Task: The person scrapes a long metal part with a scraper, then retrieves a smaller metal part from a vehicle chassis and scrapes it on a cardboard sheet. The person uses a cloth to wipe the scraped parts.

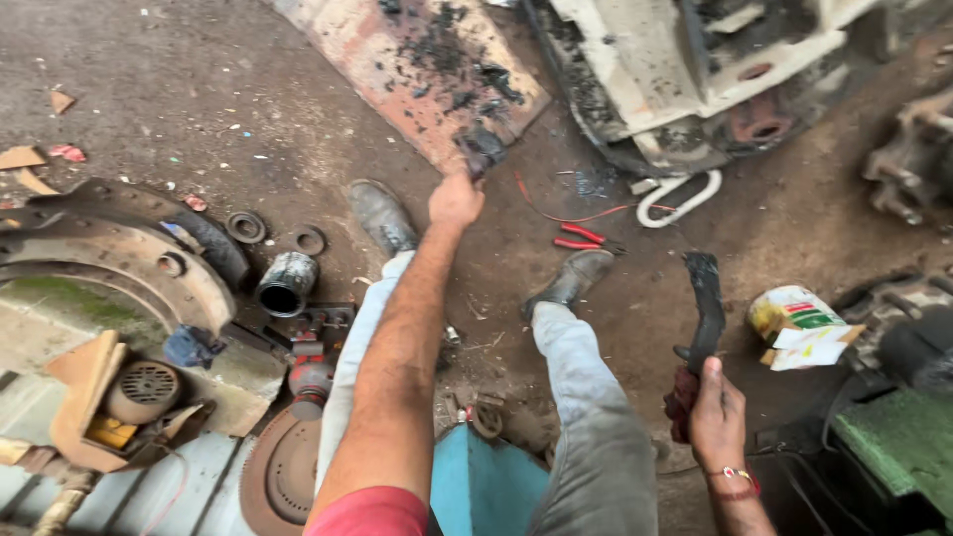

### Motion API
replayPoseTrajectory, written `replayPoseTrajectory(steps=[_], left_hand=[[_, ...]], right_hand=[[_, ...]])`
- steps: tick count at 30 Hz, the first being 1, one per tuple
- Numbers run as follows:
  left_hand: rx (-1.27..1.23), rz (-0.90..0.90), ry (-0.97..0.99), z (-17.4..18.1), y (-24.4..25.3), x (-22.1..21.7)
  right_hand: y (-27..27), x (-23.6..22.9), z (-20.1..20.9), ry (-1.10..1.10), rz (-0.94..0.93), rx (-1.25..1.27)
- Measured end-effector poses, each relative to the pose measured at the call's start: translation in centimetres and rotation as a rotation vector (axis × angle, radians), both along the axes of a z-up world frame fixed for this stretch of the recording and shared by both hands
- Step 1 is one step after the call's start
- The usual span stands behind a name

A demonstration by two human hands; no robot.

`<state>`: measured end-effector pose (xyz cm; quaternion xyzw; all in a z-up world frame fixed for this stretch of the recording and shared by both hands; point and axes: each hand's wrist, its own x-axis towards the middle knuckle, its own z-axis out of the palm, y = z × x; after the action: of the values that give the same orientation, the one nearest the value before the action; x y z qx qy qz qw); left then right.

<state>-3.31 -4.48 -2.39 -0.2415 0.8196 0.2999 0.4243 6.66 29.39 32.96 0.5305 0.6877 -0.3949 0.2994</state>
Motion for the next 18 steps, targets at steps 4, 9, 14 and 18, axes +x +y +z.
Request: replayPoseTrajectory(steps=[4, 9, 14, 18], left_hand=[[0.066, -0.101, 0.004, 0.5, -2.6, -0.6], [0.225, -0.154, 0.067, 1.5, -5.5, -1.5], [0.275, -0.122, 0.111, -0.5, -9.5, -2.4], [0.272, -0.009, 0.155, -1.0, -11.2, -5.1]], right_hand=[[-7.6, -0.5, 0.6, -0.040, 0.142, 0.096], [-14.7, -3.8, 1.0, 0.430, 0.820, 0.230], [-18.6, -8.9, -4.7, 0.328, 0.690, 0.166], [-21.0, -11.0, -8.0, 0.321, 0.536, 0.068]])
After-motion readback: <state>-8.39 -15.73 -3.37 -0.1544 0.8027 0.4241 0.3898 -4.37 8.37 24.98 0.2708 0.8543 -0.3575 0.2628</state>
